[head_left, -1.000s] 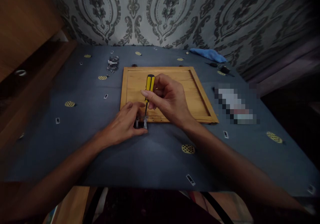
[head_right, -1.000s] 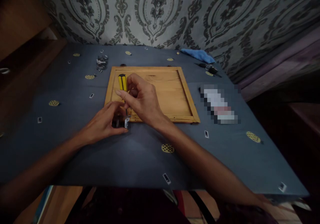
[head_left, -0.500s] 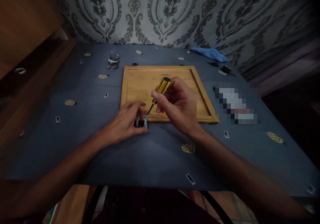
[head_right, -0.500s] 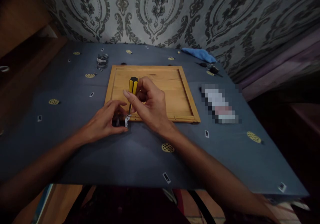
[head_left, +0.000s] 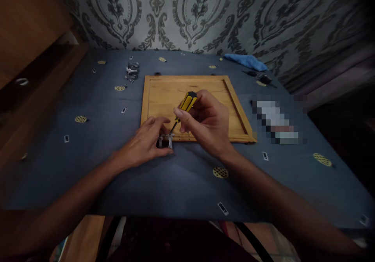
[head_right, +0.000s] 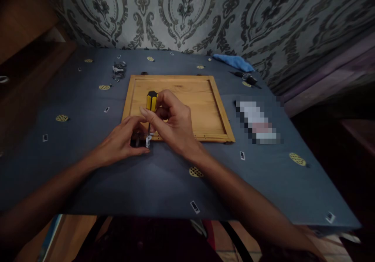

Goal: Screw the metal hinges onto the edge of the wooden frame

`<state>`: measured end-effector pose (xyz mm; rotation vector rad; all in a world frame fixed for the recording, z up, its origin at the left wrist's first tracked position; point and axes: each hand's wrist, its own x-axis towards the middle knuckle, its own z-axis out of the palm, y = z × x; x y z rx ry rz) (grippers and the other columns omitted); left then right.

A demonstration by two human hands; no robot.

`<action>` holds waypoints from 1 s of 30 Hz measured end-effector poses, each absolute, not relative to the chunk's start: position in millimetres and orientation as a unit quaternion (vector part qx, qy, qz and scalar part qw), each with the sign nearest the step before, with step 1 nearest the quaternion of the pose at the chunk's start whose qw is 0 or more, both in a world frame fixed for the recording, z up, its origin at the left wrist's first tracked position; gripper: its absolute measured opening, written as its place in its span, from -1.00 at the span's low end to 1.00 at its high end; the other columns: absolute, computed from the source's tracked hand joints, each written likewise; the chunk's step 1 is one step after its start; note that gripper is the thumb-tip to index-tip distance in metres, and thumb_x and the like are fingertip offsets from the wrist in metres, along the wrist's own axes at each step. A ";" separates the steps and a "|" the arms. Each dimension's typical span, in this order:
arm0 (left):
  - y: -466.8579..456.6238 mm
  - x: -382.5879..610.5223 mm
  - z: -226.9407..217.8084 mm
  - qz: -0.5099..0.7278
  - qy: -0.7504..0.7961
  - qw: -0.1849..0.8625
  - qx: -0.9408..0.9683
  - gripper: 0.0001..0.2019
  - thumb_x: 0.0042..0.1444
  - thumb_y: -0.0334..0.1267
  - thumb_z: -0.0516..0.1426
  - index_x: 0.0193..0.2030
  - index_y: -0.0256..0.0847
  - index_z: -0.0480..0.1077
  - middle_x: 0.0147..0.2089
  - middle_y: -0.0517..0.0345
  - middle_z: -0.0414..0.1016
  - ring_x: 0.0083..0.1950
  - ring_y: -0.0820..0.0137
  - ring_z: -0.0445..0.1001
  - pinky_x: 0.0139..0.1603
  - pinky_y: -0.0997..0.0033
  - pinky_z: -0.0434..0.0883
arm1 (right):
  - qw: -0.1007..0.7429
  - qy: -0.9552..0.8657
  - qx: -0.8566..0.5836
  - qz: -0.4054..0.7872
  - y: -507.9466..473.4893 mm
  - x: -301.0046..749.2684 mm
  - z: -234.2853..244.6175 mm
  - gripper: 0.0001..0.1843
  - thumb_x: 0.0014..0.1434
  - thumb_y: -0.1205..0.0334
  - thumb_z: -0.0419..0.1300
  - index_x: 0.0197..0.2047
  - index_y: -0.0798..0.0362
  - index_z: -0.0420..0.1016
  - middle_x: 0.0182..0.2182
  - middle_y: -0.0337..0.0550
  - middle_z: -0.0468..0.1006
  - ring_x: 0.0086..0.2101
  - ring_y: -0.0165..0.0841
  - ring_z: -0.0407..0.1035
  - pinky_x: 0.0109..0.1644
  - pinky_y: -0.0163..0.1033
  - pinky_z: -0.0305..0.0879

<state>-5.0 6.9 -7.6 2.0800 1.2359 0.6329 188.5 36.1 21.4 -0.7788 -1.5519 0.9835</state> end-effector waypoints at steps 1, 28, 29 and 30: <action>6.9 -5.2 -8.3 0.242 0.467 0.313 0.790 -0.44 0.07 -0.20 0.42 0.15 -0.10 0.31 0.00 0.10 0.51 0.07 0.16 0.50 0.11 0.13 0.49 | 0.540 -0.655 -0.330 0.413 35.4 188.8 21.4 -0.52 0.18 -0.09 0.48 -0.33 -0.06 0.28 -0.52 -0.44 0.35 -0.63 -0.52 0.35 -0.59 -0.32 0.25; 7.0 -3.6 -5.5 0.236 0.475 0.318 0.786 -0.44 0.06 -0.21 0.40 0.15 -0.10 0.29 0.00 0.10 0.48 0.09 0.15 0.50 0.11 0.13 0.48 | 0.469 -0.694 -0.296 0.459 39.8 197.8 30.6 -0.63 0.29 -0.13 0.38 -0.23 -0.01 0.46 -0.48 -0.35 0.44 -0.54 -0.45 0.45 -0.47 -0.28 0.37; 7.0 -3.6 -5.5 0.234 0.476 0.317 0.787 -0.45 0.07 -0.22 0.40 0.14 -0.11 0.30 0.00 0.10 0.48 0.07 0.16 0.49 0.10 0.14 0.48 | 0.468 -0.694 -0.296 0.460 42.6 196.8 31.1 -0.62 0.27 -0.13 0.40 -0.23 0.00 0.46 -0.48 -0.36 0.44 -0.55 -0.46 0.44 -0.48 -0.29 0.36; 6.9 -3.6 -5.5 0.232 0.476 0.314 0.788 -0.46 0.07 -0.23 0.40 0.13 -0.11 0.30 -0.01 0.10 0.48 0.06 0.17 0.49 0.08 0.16 0.48 | 0.470 -0.692 -0.298 0.460 45.3 195.0 30.8 -0.60 0.24 -0.13 0.42 -0.23 0.00 0.46 -0.49 -0.37 0.44 -0.57 -0.47 0.43 -0.50 -0.29 0.35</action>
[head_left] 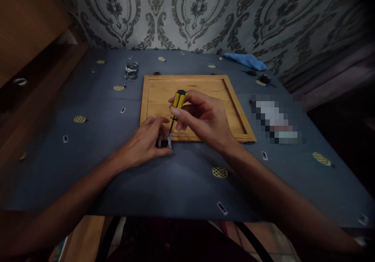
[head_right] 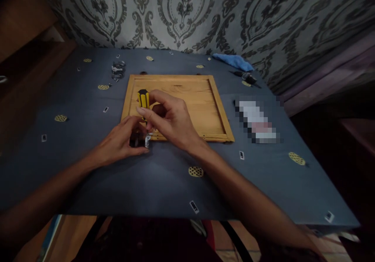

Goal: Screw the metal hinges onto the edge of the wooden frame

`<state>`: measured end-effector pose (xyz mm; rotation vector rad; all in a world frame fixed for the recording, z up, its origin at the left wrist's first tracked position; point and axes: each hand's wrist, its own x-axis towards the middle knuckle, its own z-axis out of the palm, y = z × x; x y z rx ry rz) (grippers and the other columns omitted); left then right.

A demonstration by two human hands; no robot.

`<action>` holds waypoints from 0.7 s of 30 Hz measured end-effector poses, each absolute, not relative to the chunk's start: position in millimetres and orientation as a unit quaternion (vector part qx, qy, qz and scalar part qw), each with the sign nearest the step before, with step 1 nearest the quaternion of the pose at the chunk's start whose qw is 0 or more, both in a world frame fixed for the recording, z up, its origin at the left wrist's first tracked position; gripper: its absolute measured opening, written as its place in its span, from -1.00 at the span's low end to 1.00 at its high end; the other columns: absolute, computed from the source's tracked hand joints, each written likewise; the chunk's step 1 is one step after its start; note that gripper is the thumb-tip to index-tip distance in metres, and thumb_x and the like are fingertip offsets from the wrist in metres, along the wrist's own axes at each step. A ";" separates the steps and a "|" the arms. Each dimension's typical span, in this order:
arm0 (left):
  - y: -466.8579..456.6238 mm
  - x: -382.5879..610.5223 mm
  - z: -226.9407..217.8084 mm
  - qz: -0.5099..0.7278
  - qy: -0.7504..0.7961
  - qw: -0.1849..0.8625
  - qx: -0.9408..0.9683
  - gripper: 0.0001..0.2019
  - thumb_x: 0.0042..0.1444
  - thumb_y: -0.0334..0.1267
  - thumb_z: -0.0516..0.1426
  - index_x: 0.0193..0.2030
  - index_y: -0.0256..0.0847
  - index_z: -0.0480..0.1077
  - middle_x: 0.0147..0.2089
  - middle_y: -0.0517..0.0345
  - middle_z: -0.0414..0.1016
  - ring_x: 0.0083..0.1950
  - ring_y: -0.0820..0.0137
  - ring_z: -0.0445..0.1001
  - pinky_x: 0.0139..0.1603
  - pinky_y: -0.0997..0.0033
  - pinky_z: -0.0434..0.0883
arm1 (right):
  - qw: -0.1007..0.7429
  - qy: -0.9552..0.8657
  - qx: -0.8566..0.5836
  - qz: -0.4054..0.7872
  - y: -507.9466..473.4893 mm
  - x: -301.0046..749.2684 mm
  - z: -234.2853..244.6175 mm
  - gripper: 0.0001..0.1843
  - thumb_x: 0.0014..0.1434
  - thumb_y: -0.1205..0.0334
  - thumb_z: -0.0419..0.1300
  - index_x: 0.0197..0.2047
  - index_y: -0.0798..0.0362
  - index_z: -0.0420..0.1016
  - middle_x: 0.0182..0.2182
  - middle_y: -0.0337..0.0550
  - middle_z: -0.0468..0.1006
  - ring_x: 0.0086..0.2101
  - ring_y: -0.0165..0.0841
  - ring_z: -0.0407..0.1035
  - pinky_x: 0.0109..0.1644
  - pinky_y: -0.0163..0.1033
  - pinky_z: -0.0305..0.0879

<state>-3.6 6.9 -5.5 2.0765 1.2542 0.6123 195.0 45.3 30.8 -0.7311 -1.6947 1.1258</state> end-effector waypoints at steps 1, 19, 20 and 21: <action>6.9 -3.6 -5.3 0.232 0.475 0.312 0.789 -0.47 0.07 -0.23 0.40 0.12 -0.12 0.30 -0.02 0.11 0.48 0.05 0.18 0.49 0.07 0.17 0.48 | 0.475 -0.689 -0.300 0.458 47.9 192.4 29.9 -0.59 0.21 -0.14 0.44 -0.25 0.00 0.45 -0.49 -0.37 0.44 -0.59 -0.48 0.41 -0.53 -0.30 0.33; 6.7 -3.5 -1.1 0.230 0.468 0.314 0.794 -0.56 0.09 -0.22 0.40 0.01 -0.10 0.30 -0.07 0.14 0.49 0.03 0.17 0.48 0.04 0.17 0.46 | 0.467 -0.692 -0.278 0.474 68.4 181.0 27.3 -0.56 0.17 -0.16 0.46 -0.30 -0.01 0.43 -0.36 -0.33 0.47 -0.60 -0.53 0.37 -0.58 -0.34 0.32; 6.6 -3.5 -1.6 0.233 0.467 0.313 0.793 -0.54 0.09 -0.22 0.40 0.04 -0.10 0.30 -0.06 0.13 0.50 0.04 0.16 0.48 0.05 0.17 0.46 | 0.478 -0.685 -0.285 0.470 69.2 179.0 24.8 -0.55 0.16 -0.17 0.47 -0.30 -0.01 0.43 -0.35 -0.32 0.47 -0.61 -0.54 0.36 -0.58 -0.34 0.33; 6.4 -3.4 -2.1 0.235 0.466 0.313 0.793 -0.52 0.09 -0.22 0.40 0.06 -0.10 0.30 -0.06 0.13 0.50 0.04 0.16 0.48 0.05 0.16 0.47 | 0.484 -0.679 -0.290 0.470 69.7 177.4 22.7 -0.55 0.15 -0.18 0.47 -0.30 -0.01 0.43 -0.34 -0.32 0.46 -0.61 -0.55 0.34 -0.58 -0.33 0.33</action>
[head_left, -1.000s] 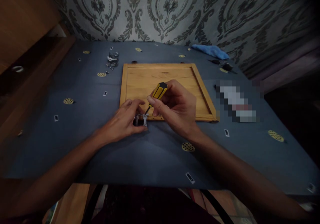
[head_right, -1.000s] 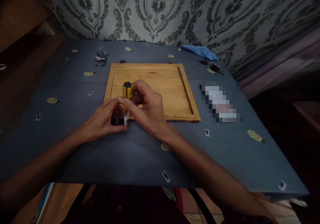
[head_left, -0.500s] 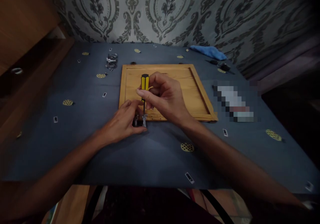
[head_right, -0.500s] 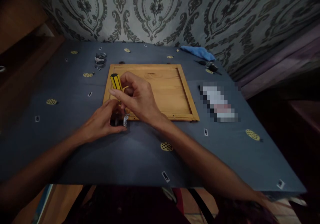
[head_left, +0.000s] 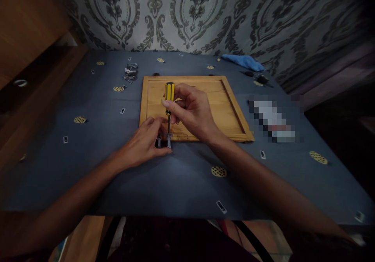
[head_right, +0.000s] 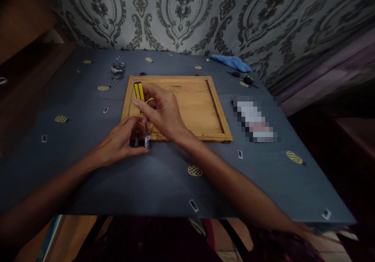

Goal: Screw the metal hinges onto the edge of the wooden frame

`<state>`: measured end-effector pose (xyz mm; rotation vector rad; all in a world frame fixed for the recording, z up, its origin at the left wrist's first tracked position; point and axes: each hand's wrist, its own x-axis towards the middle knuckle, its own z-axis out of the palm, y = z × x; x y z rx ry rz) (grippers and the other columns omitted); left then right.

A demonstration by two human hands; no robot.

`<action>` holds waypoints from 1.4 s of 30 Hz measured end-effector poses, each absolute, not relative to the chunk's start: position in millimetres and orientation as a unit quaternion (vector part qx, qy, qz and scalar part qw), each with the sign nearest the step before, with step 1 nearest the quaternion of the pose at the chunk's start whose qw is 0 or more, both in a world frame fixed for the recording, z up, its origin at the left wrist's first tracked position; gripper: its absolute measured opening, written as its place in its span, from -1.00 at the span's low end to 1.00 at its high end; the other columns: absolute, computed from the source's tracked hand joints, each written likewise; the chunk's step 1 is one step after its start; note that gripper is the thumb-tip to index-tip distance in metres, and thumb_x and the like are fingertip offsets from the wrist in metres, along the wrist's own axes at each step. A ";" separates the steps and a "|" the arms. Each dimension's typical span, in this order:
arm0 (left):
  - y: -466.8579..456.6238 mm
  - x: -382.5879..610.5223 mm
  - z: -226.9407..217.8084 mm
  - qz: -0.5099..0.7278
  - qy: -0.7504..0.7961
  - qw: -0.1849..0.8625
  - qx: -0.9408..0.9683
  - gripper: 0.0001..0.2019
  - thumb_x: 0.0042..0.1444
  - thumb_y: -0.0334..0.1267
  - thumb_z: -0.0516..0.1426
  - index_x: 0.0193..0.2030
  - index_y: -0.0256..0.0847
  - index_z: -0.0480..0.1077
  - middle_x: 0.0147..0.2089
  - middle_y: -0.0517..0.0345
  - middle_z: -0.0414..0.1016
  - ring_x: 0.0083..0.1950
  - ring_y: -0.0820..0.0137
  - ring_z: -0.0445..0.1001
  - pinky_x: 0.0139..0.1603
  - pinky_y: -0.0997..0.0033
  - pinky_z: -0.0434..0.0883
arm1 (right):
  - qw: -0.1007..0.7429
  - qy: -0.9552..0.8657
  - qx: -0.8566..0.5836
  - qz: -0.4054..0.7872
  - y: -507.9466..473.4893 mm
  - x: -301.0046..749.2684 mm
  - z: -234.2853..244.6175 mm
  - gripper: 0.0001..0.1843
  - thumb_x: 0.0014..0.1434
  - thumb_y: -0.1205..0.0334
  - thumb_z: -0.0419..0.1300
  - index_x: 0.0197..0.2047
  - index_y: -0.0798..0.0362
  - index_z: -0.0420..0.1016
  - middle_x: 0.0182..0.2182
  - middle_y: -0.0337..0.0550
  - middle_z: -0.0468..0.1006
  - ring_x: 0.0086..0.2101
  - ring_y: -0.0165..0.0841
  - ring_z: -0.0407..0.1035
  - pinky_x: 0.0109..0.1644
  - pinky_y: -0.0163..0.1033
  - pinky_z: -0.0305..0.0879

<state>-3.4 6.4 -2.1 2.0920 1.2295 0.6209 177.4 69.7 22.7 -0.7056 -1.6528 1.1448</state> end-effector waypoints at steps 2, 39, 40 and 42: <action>6.3 -3.3 -2.9 0.237 0.464 0.314 0.794 -0.51 0.08 -0.23 0.41 0.07 -0.10 0.31 -0.07 0.13 0.51 0.04 0.15 0.49 0.05 0.16 0.46 | 0.490 -0.671 -0.293 0.474 69.2 175.9 20.4 -0.54 0.14 -0.18 0.48 -0.29 -0.02 0.43 -0.34 -0.33 0.45 -0.61 -0.56 0.32 -0.58 -0.33 0.34; 6.4 -3.8 -6.4 0.231 0.475 0.308 0.791 -0.50 0.07 -0.16 0.40 0.07 -0.08 0.30 -0.01 0.10 0.50 0.09 0.12 0.50 0.10 0.09 0.49 | 0.452 -0.707 -0.304 0.451 43.0 198.6 35.5 -0.58 0.19 -0.16 0.45 -0.25 0.02 0.50 -0.52 -0.37 0.48 -0.59 -0.47 0.42 -0.51 -0.30 0.38; 6.5 -3.7 -6.2 0.231 0.476 0.308 0.791 -0.51 0.06 -0.17 0.40 0.06 -0.08 0.30 -0.01 0.10 0.50 0.09 0.12 0.50 0.09 0.09 0.49 | 0.459 -0.702 -0.311 0.446 43.2 197.0 34.0 -0.56 0.15 -0.15 0.48 -0.29 0.02 0.48 -0.53 -0.38 0.47 -0.60 -0.48 0.40 -0.53 -0.31 0.36; 6.6 -3.6 -6.0 0.235 0.475 0.306 0.790 -0.50 0.06 -0.19 0.40 0.07 -0.07 0.29 -0.01 0.10 0.50 0.09 0.13 0.50 0.09 0.10 0.49 | 0.476 -0.690 -0.322 0.439 43.5 193.7 30.6 -0.53 0.11 -0.16 0.50 -0.32 0.00 0.42 -0.52 -0.38 0.46 -0.61 -0.49 0.38 -0.56 -0.31 0.33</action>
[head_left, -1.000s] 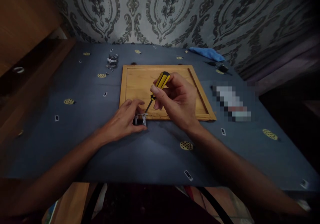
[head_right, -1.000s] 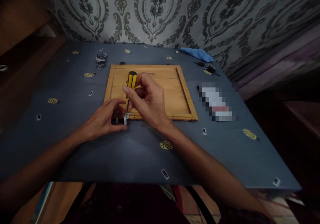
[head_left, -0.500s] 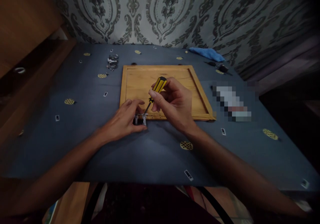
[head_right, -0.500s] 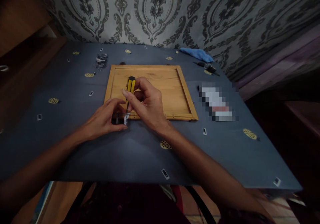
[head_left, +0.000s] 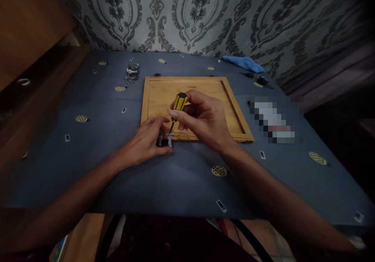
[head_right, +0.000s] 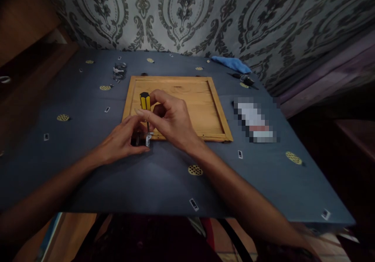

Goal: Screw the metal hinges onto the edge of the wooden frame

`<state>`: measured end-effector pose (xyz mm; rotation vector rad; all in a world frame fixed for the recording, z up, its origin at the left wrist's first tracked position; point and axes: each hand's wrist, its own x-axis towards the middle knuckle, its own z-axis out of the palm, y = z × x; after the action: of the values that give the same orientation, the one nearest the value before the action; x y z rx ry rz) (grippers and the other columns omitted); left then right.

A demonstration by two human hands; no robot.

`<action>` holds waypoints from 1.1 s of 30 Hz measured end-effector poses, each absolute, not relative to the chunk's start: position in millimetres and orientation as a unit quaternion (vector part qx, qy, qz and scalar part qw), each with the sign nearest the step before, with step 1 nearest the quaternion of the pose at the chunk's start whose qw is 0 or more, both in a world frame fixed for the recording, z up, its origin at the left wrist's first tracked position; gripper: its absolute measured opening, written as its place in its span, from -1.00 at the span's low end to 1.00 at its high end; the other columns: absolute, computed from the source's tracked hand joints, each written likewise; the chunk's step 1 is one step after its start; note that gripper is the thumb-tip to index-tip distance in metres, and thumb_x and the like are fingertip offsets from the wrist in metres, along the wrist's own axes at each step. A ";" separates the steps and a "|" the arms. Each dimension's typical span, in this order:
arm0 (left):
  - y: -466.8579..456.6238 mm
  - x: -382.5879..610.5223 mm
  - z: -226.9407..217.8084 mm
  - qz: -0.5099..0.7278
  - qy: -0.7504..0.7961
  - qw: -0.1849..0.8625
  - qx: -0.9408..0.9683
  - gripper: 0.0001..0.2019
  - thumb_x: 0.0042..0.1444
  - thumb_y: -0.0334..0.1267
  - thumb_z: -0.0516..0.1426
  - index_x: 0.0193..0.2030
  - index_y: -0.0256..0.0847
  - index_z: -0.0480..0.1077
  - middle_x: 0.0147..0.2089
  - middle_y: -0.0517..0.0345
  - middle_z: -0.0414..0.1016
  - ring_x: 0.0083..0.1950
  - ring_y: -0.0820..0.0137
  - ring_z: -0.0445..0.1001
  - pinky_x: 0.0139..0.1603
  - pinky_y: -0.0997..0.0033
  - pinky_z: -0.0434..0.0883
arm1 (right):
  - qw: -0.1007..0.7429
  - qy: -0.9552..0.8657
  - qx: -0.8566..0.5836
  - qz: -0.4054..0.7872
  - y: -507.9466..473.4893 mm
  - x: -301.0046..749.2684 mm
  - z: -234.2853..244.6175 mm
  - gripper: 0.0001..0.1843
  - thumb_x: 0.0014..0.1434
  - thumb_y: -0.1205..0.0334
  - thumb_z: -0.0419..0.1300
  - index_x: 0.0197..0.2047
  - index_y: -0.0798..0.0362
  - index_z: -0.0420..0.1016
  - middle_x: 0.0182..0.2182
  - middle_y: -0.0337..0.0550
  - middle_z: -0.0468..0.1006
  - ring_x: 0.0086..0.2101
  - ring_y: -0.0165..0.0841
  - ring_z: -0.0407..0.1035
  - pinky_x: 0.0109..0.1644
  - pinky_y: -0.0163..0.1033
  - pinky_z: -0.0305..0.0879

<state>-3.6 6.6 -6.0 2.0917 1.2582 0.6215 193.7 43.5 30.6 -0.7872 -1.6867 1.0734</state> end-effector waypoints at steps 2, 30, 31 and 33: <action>6.7 -3.6 -6.2 0.237 0.474 0.305 0.791 -0.48 0.06 -0.20 0.40 0.10 -0.07 0.29 -0.01 0.10 0.50 0.10 0.13 0.50 0.10 0.10 0.49 | 0.483 -0.687 -0.326 0.435 43.9 192.0 29.1 -0.51 0.11 -0.16 0.51 -0.35 -0.02 0.38 -0.50 -0.38 0.45 -0.61 -0.49 0.37 -0.57 -0.31 0.31; 7.2 -4.5 -8.6 0.236 0.470 0.305 0.795 -0.36 0.07 -0.24 0.40 0.24 -0.08 0.26 0.01 0.10 0.56 0.15 0.12 0.49 0.18 0.09 0.45 | 0.557 -0.655 -0.321 0.396 33.8 192.0 29.4 -0.57 0.20 -0.10 0.46 -0.36 -0.01 0.37 -0.49 -0.41 0.38 -0.61 -0.54 0.40 -0.58 -0.36 0.26; 7.3 -4.6 -8.5 0.236 0.469 0.305 0.794 -0.36 0.06 -0.24 0.41 0.24 -0.08 0.25 0.01 0.10 0.55 0.16 0.12 0.49 0.20 0.08 0.45 | 0.556 -0.655 -0.319 0.399 34.0 191.5 28.0 -0.57 0.20 -0.10 0.46 -0.35 -0.01 0.38 -0.48 -0.41 0.40 -0.61 -0.54 0.40 -0.58 -0.36 0.26; 7.5 -4.8 -8.4 0.238 0.468 0.303 0.795 -0.35 0.06 -0.24 0.41 0.24 -0.08 0.25 0.01 0.10 0.55 0.16 0.12 0.50 0.21 0.08 0.45 | 0.556 -0.655 -0.319 0.401 34.6 190.6 25.8 -0.58 0.21 -0.11 0.45 -0.34 -0.01 0.39 -0.47 -0.40 0.42 -0.61 -0.54 0.40 -0.58 -0.35 0.27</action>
<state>-4.8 7.5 -8.4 2.1065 1.2406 0.6313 190.6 34.6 25.8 -0.7529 -1.5463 0.9474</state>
